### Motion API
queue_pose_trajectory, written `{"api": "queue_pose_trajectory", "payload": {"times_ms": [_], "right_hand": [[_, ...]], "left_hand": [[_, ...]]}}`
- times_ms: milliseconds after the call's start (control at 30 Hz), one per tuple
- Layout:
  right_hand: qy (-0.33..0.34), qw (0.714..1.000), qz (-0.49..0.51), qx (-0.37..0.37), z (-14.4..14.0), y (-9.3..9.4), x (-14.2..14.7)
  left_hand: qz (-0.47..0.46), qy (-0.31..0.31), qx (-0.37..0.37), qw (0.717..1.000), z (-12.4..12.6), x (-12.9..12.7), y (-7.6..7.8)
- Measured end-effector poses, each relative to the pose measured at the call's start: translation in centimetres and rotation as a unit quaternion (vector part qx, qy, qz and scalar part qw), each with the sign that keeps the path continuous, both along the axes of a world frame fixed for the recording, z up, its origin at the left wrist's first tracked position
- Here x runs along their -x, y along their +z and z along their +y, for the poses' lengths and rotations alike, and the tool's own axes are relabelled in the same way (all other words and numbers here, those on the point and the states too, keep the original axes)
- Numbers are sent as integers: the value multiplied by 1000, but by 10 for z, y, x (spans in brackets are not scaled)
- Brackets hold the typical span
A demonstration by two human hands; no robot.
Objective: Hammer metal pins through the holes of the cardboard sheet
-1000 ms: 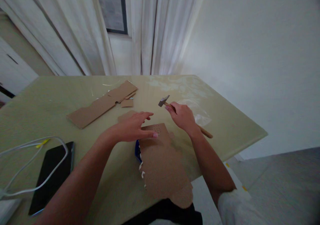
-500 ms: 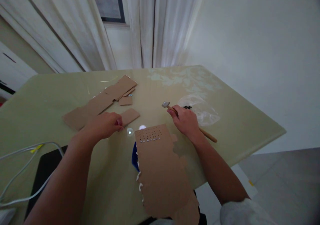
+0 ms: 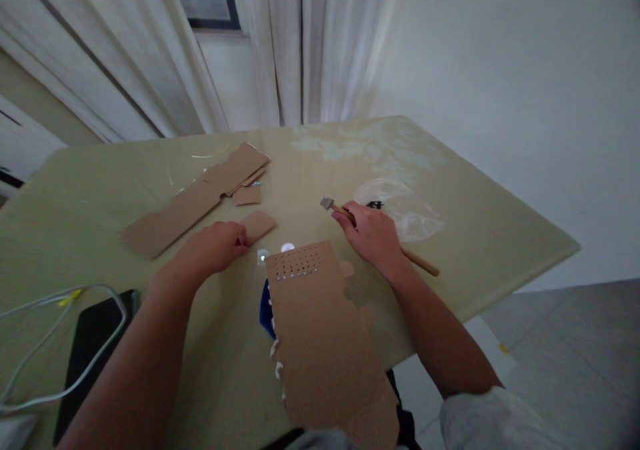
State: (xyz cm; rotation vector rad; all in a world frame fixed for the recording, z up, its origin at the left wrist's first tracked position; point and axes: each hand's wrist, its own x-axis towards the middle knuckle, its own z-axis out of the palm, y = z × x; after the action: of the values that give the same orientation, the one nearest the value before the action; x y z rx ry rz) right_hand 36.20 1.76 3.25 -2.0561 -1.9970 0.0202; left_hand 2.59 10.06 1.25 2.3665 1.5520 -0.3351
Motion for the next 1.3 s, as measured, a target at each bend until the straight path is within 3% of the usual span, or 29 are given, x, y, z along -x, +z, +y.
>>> {"api": "queue_pose_trajectory", "payload": {"times_ms": [300,400,533,700,767,867,933,1033,1300], "right_hand": [[5,1000,-5,11,0,0,0],[6,1000,-5,12,1,1,0],[-1,1000,-5,10,1,0,0],[0,1000,-2,6,0,0,0],[3,1000,0,6,0,0,1],[0,1000,-4,9,1,0,0],[-5,1000,-8,6,1,0,0],[-9,1000,-11,-2,1,0,-1],[-12,1000,-11,-3,0,1,-2]], "left_hand": [[13,-23,18,999,-6,-9,5],[-35,-26,23,999,-7,-9,12],[-154,-3,3,988,-7,-5,33],[-351,23,-92,932,-18,-19,59],[-425,30,-80,901,-27,-34,64],[-519,8,10,855,-43,-57,66],[-527,-23,44,849,-53,-70,67],[-500,-60,54,862,-62,-82,68],[-489,-82,58,867,-70,-93,69]]}}
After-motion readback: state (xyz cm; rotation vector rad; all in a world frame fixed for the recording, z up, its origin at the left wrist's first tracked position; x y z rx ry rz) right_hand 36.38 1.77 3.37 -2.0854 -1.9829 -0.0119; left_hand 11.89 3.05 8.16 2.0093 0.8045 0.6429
